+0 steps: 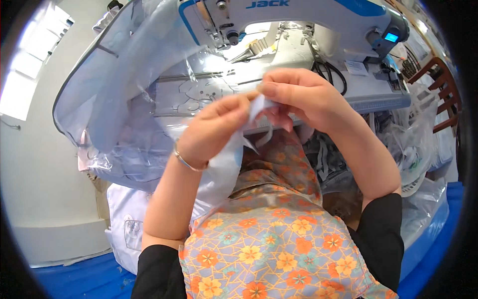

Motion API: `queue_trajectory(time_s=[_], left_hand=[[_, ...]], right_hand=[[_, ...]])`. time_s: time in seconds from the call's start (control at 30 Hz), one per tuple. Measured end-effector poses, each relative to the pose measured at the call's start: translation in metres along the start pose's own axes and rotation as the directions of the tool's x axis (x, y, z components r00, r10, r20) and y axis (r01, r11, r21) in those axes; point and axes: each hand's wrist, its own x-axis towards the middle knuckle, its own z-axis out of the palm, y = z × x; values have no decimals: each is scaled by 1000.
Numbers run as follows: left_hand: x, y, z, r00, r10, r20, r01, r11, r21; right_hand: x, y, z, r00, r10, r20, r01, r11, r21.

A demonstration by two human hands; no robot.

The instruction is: Sewing printed fabric and clear plastic components using an industrial sewing machine to create bags.

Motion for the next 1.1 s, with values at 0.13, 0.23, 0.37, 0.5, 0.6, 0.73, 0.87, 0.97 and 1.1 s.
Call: queue_trajectory(time_s=[0.13,0.23,0.37,0.5,0.6,0.73,0.87,0.97,1.1], left_hand=[[-20,1,-11,1000,-24,1,24,999,-40],[-28,-4,-10,985,19,-172,3,992,126],[-28,-14,-3,995,94,-28,-89,987,135],[-32,-14,-6,988,-151,-17,150,988,-26],[-36,-17,-5,940,-279,-195,310,939,147],[-49,-25,7,957,-94,-275,168,951,259],[-74,-18,18,948,-91,-305,197,921,336],[-92,-9,20,965,-37,-260,187,792,581],[-106,-7,23,981,84,-176,94,590,802]], right_hand=[[0,8,7,981,-119,-150,60,935,-349],[4,13,16,988,-50,-148,4,954,-299],[11,18,25,997,20,-76,-42,953,-299],[10,22,23,995,-98,3,89,891,-446],[6,32,23,981,-184,-63,123,838,-532],[0,48,28,941,-334,-55,251,797,-549],[-8,62,38,928,-353,119,364,794,-487],[-9,72,51,937,-300,178,349,797,-493],[-9,77,65,899,-391,198,434,734,-522]])
